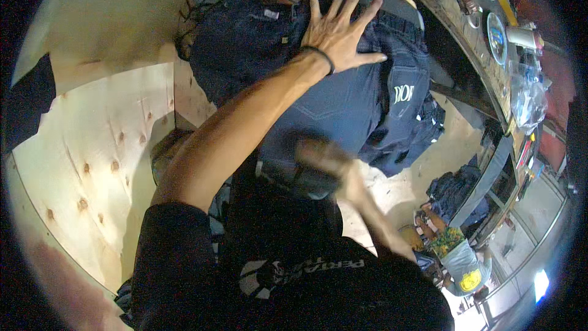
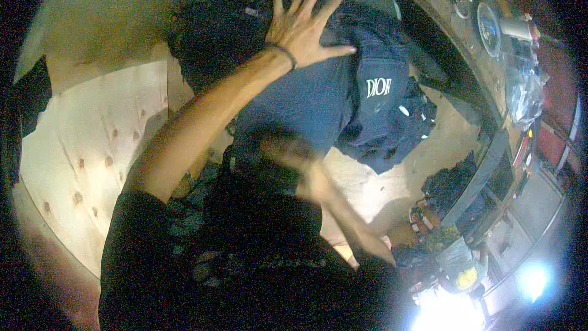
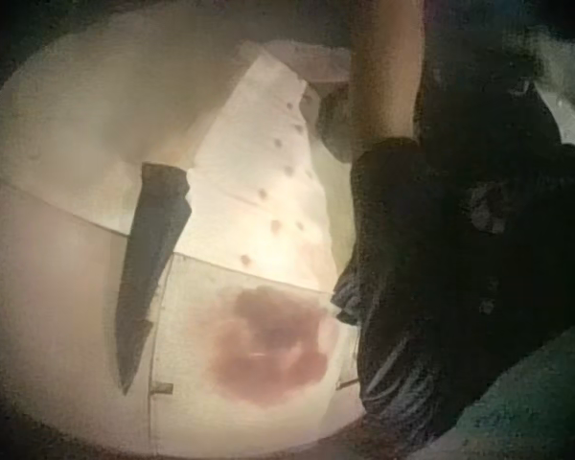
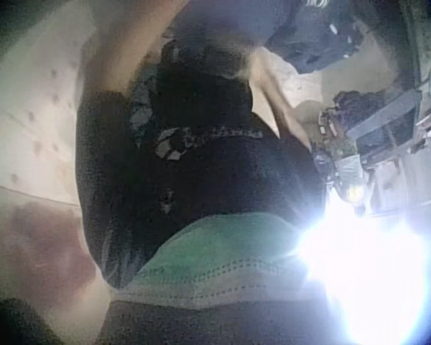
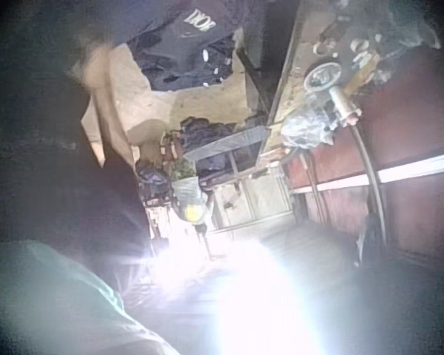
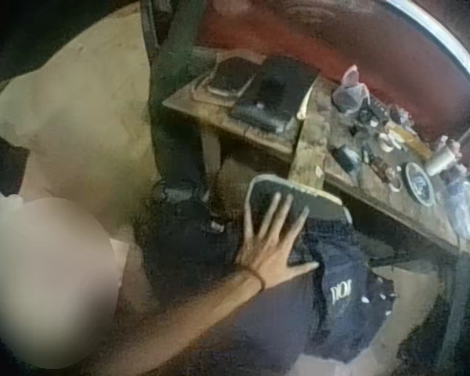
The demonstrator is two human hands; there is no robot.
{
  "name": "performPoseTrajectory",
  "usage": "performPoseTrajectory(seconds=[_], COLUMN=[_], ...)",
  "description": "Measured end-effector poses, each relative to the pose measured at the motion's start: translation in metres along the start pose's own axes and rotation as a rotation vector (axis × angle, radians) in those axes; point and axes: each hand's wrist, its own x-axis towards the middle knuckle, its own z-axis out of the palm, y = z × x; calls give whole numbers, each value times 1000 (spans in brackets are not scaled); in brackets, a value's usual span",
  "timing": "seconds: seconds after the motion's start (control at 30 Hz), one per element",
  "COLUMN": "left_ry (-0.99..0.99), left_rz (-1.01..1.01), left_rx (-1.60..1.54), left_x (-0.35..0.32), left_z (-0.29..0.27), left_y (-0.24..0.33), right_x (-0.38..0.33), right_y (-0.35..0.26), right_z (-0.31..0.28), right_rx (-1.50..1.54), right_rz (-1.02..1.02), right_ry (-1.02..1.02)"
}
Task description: The person irons a pair of dark blue shorts on a small ironing board. They repeatedly smooth the fabric with an iron, flip the garment to treat both sides, and adjust the position on the board. The person briefly touches a phone on the table before resuming ironing.
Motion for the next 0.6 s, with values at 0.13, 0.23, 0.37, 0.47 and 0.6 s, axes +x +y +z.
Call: performPoseTrajectory(seconds=[0.13,0.23,0.37,0.47,0.6], left_ry=[-78,-37,-35,-27,-38], left_rz=[4,45,107,130,105], left_rx=[32,41,5,25,18], left_x=[-1,2,5,6,5], left_z=[1,2,3,6,7], left_y=[0,-3,-3,-3,-2], right_x=[15,31,42,49,55], right_y=[7,3,-9,-7,6], right_z=[11,12,17,20,26], right_rx=[140,33,29,-67,-47], right_rz=[80,146,15,9,-45], right_ry=[-49,-7,-115,-132,-149])
